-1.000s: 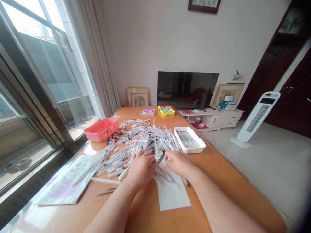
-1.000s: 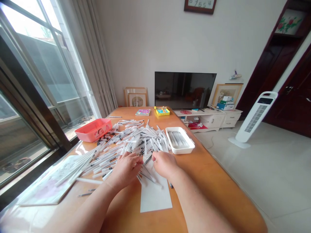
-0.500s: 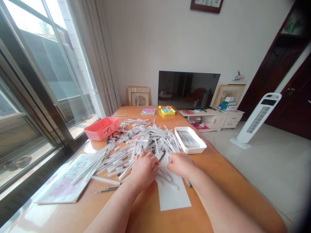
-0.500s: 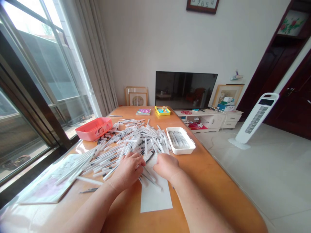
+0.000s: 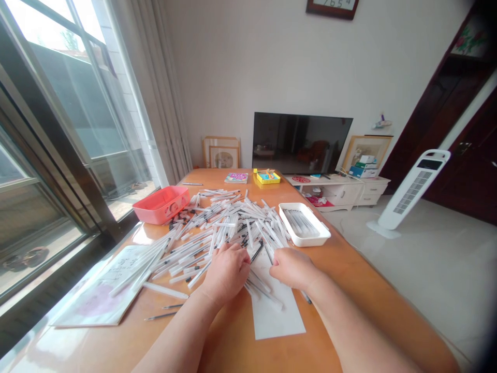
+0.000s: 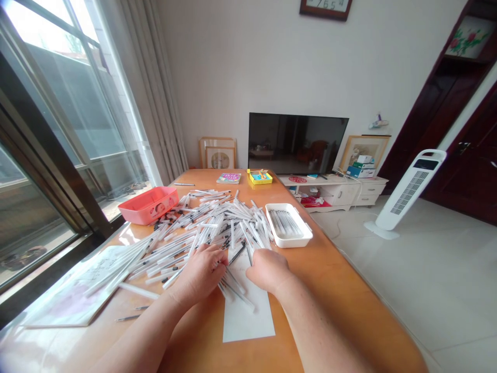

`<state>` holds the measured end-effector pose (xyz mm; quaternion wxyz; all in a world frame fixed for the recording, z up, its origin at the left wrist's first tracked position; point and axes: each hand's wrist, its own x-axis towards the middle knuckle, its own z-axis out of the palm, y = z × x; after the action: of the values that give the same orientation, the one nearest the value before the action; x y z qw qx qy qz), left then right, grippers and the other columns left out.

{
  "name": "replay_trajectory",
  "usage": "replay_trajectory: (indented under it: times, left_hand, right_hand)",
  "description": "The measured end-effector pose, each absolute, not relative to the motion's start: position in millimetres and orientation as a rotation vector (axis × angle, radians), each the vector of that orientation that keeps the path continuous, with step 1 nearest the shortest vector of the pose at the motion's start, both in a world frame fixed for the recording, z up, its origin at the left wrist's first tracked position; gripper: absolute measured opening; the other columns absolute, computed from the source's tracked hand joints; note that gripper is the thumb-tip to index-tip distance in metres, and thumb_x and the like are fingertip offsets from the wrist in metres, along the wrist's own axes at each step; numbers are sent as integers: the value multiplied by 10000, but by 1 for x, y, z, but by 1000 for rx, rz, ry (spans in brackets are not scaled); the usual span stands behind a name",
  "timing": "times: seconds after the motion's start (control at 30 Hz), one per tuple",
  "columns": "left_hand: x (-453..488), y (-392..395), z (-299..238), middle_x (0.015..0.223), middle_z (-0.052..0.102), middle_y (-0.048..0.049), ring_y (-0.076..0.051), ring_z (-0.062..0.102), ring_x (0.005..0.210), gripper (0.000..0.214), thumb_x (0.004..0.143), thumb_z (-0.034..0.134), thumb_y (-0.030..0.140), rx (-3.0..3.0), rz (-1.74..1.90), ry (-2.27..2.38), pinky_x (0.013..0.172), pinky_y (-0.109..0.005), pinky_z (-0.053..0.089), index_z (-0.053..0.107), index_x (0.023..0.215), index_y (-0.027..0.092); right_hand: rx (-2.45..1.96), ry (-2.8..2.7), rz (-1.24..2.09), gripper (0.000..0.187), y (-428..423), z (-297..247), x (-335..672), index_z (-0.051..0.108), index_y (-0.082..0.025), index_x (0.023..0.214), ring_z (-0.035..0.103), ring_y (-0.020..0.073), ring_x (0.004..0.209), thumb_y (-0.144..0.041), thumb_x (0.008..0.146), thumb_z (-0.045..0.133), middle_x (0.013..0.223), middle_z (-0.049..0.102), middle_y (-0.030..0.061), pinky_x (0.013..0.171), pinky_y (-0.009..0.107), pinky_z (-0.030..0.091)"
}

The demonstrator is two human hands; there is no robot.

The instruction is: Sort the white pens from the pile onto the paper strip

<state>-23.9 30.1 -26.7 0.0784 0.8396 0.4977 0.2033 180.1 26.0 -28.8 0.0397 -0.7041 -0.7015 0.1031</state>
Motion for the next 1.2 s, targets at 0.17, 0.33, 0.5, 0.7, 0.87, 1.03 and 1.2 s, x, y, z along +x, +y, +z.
replay_trajectory:
  times: [0.17, 0.33, 0.5, 0.7, 0.87, 1.03, 1.2]
  left_hand:
    - [-23, 31, -28, 854, 672, -33, -243, 563, 927, 195, 805, 499, 116, 2502, 623, 1497, 802, -363, 365, 647, 765, 237]
    - [-24, 35, -33, 920, 690, -44, -236, 583, 930, 196, 823, 485, 118, 2451, 738, 1524, 825, -357, 391, 639, 859, 234]
    - [-29, 40, -36, 937, 688, -48, -227, 590, 920, 231, 785, 476, 86, 2376, 896, 1550, 827, -340, 425, 615, 910, 223]
    - [-40, 51, -39, 913, 684, -40, -207, 618, 889, 197, 797, 487, 127, 2165, 1106, 1585, 803, -324, 453, 599, 930, 220]
    - [-54, 60, -35, 912, 696, -43, -192, 641, 855, 184, 809, 486, 176, 1912, 1279, 1642, 786, -317, 473, 612, 939, 207]
    - [-68, 64, -30, 890, 717, -52, -188, 644, 767, 202, 794, 516, 217, 1727, 1339, 1705, 713, -306, 469, 641, 951, 188]
    - [-83, 66, -29, 858, 712, -47, -194, 641, 767, 228, 810, 513, 235, 1770, 1259, 1824, 686, -299, 448, 651, 985, 189]
  right_hand:
    - [-2132, -2118, 221, 200, 24, -32, 178, 690, -221, 784, 671, 252, 790, -387, 772, 578, 832, 739, 72, 573, 298, 306]
    - [-2147, -2140, 339, 121, 26, -30, 178, 688, -230, 760, 646, 211, 737, -298, 731, 593, 787, 726, 45, 548, 283, 276]
    - [-2147, -2069, 347, 114, 23, -20, 187, 653, -209, 697, 599, 186, 672, -306, 729, 602, 725, 692, 42, 535, 273, 270]
    - [-1808, -1836, 688, 118, 24, -20, 196, 629, -200, 791, 590, 141, 608, -257, 769, 529, 658, 664, -2, 538, 223, 345]
    - [-1536, -1735, 732, 384, 22, -19, 187, 634, -222, 1136, 570, 143, 578, -201, 775, 503, 613, 609, -53, 573, 227, 412]
    - [-1431, -1725, 623, 299, 19, -18, 180, 705, -214, 1020, 616, 170, 690, -278, 898, 439, 765, 692, 16, 648, 260, 452]
    - [-1283, -1770, 457, 191, 22, -23, 176, 653, -223, 965, 578, 153, 688, -290, 920, 480, 788, 680, 0, 660, 247, 426]
